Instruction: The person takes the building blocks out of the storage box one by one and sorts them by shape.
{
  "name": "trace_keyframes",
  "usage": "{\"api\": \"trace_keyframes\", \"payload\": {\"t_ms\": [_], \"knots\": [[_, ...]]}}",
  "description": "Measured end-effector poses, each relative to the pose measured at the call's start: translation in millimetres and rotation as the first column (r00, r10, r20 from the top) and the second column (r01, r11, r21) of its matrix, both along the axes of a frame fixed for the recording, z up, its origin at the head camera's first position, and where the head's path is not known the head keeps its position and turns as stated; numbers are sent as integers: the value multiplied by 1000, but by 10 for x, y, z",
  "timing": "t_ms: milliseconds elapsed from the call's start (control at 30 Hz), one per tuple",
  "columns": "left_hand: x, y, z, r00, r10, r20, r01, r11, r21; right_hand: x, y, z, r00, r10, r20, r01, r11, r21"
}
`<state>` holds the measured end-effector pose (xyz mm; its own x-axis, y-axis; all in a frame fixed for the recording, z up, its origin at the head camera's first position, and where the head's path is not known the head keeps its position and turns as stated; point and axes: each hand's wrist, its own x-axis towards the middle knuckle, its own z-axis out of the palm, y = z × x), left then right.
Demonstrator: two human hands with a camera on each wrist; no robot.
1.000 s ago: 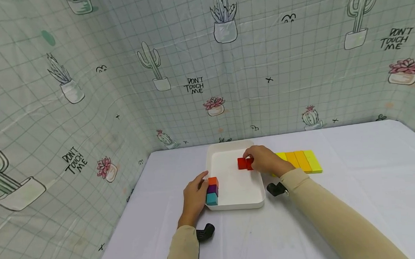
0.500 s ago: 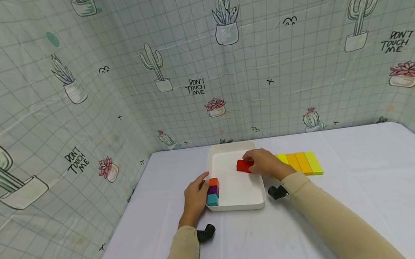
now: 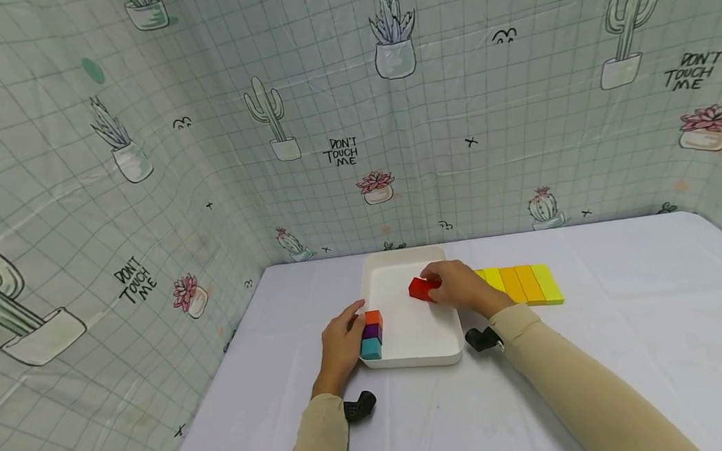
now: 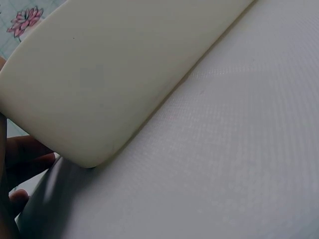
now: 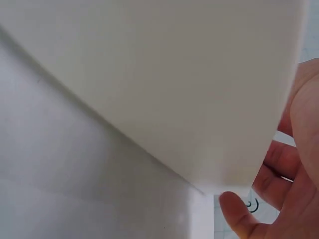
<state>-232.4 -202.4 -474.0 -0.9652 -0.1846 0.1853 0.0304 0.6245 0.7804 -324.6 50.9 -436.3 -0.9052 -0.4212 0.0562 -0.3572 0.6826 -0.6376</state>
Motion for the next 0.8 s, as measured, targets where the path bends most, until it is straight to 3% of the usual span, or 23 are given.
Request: {"api": "trace_keyframes", "payload": {"t_ms": [300,600,800], "knots": [[15,-1,10,1000,-7,1,7,1000,2,55,29,27,999,-35,-18,31,987,-160],[27,12,20,1000,2,-1,-2,1000,10,130,89,15,989,-147,32,150,933,-326],[21,21,28,1000,-4,-6,4,1000,6,176,146,7,979,-203,30,200,906,-372]]}}
